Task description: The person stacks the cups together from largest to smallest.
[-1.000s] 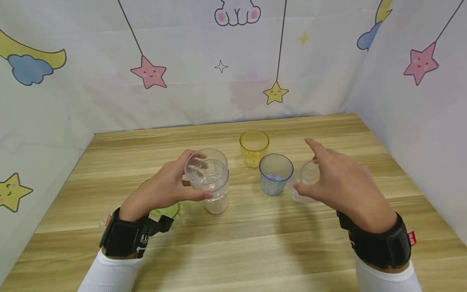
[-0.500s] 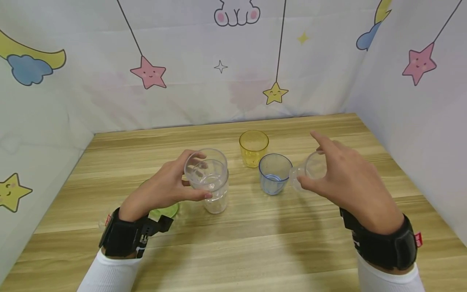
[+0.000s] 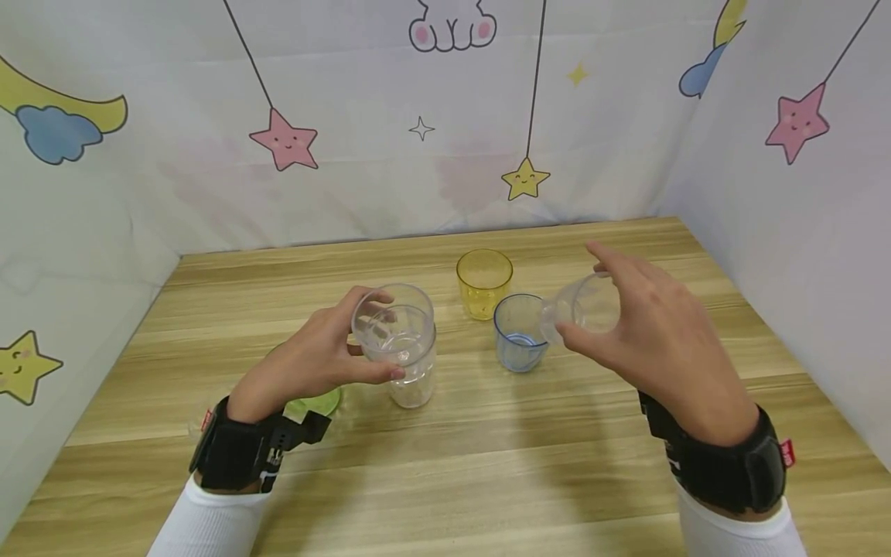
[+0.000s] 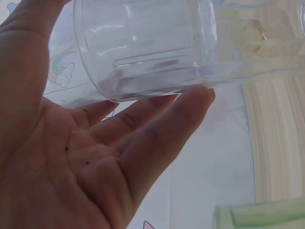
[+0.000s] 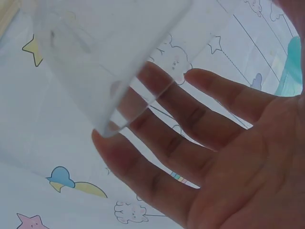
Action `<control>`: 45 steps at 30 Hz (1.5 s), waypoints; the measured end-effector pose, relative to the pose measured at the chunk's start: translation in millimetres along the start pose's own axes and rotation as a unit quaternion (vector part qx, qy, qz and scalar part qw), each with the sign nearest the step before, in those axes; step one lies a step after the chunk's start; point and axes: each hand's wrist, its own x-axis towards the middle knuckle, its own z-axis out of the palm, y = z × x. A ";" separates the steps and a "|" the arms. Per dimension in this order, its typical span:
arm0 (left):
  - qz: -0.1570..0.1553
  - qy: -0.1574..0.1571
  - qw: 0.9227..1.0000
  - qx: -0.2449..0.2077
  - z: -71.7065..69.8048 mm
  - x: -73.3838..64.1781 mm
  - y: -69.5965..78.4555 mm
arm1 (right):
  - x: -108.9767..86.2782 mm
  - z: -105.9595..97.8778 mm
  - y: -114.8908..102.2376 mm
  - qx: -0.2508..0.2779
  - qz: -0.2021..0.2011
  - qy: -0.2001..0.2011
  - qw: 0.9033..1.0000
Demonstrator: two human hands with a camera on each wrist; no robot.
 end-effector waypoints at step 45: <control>0.004 0.001 1.000 0.007 0.1 -0.9 -0.6 | 7.5 9.9 -26.4 0.109 -0.065 0.122 0.984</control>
